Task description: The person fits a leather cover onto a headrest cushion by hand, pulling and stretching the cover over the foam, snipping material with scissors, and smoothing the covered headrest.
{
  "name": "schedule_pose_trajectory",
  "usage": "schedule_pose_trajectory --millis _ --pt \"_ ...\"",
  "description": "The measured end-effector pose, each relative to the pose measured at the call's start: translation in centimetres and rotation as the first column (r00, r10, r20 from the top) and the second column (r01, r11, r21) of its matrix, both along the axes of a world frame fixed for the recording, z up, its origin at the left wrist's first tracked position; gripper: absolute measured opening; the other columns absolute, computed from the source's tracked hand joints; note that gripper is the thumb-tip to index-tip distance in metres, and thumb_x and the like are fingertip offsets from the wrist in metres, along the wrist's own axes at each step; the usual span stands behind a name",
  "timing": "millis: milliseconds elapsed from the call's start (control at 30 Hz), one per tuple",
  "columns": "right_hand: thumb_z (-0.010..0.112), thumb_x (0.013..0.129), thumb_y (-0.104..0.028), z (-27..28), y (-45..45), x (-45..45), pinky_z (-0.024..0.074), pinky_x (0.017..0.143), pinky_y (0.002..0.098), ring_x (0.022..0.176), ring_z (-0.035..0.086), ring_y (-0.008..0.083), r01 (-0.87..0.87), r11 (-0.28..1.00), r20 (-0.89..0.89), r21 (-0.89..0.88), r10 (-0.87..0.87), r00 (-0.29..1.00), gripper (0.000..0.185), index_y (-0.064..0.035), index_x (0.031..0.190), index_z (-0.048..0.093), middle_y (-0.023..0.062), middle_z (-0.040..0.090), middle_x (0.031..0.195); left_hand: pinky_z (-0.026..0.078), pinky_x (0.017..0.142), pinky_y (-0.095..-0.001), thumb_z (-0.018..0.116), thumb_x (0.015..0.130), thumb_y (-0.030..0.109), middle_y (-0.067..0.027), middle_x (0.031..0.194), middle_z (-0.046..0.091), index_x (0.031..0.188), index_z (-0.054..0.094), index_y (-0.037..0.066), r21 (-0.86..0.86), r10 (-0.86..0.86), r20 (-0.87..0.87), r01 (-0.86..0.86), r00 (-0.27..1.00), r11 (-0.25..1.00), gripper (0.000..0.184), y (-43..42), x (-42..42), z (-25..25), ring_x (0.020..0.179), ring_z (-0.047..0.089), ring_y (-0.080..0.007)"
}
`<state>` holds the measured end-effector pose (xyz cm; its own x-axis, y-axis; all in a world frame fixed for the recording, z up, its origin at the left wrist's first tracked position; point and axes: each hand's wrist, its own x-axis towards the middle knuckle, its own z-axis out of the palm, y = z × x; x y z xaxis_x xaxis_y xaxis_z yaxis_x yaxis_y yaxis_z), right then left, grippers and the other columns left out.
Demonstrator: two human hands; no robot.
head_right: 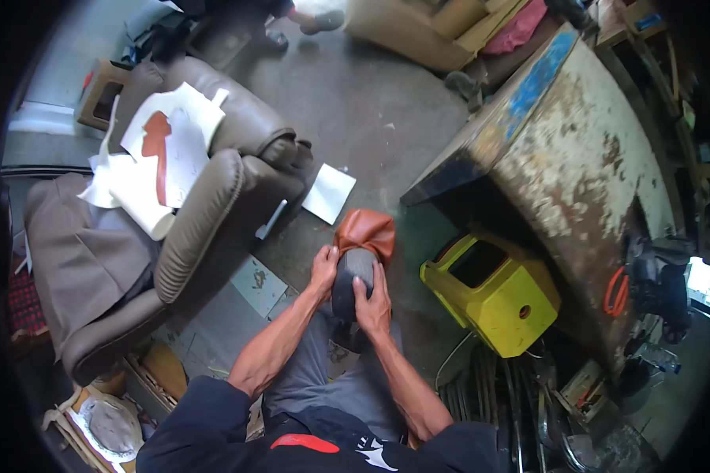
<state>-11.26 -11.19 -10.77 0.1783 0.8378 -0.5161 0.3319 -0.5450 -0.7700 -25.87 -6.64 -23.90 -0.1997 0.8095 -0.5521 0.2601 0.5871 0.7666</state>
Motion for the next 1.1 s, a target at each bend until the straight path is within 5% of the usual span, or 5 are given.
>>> schedule_pose_trajectory --millis 267,433,667,733,1100 --pt "0.058 0.102 -0.047 -23.9 -0.6 -1.5 0.0405 0.115 0.0429 0.139 0.051 0.04 0.084 0.996 0.067 -0.033 -0.081 0.994 0.07 -0.0065 0.156 0.04 0.0236 0.051 0.152 0.049 0.085 -0.0425 0.053 0.105 0.03 -0.0187 0.1 0.071 0.105 0.068 0.001 -0.121 0.017 -0.023 -0.02 1.0 0.992 0.032 0.7 0.2 -21.5 0.094 0.066 -0.0305" --pt "0.06 0.102 -0.046 -29.1 -1.4 -2.8 0.0427 0.112 0.0428 0.136 0.054 0.0406 0.062 0.998 0.127 0.029 -0.065 0.99 0.07 -0.0061 0.156 0.041 0.0267 0.054 0.148 0.049 0.083 -0.0418 0.053 0.105 0.032 -0.017 0.097 0.07 0.106 0.068 0.002 -0.083 0.121 0.196 -0.106 0.973 0.991 0.034 -0.4 -1.1 -28.7 0.091 0.064 -0.0275" --pt "0.065 0.097 -0.044 -26.2 0.0 -4.0 0.0422 0.113 0.0423 0.136 0.055 0.0405 0.066 0.987 0.135 -0.148 -0.046 0.99 0.074 -0.0098 0.157 0.04 0.0289 0.055 0.147 0.049 0.077 -0.0416 0.055 0.104 0.037 -0.0101 0.084 0.066 0.099 0.065 0.003 -0.052 0.003 0.117 0.003 0.993 0.999 0.036 -0.7 -2.7 -26.2 0.082 0.063 -0.0218" --pt "0.065 0.096 -0.042 -26.0 1.8 -4.1 0.0417 0.114 0.042 0.138 0.053 0.0408 0.066 0.972 0.09 -0.224 -0.047 0.995 0.074 -0.0097 0.158 0.039 0.03 0.053 0.147 0.051 0.077 -0.0405 0.059 0.103 0.035 -0.008 0.084 0.067 0.102 0.065 0.004 0.24 -0.056 0.135 0.022 0.989 0.971 0.031 0.8 -2.8 -25.8 0.08 0.062 -0.0204" --pt "0.063 0.096 -0.048 -26.7 8.3 -5.2 0.0389 0.116 0.0455 0.138 0.051 0.0459 -0.002 0.893 0.197 -0.45 0.102 0.975 0.086 -0.0019 0.16 0.029 0.0331 0.052 0.147 0.055 0.081 -0.0428 0.07 0.095 0.026 -0.0154 0.098 0.07 0.106 0.075 0.006 0.156 -0.327 -0.022 0.326 0.945 0.932 0.024 6.0 -4.8 -25.7 0.092 0.07 -0.0312"
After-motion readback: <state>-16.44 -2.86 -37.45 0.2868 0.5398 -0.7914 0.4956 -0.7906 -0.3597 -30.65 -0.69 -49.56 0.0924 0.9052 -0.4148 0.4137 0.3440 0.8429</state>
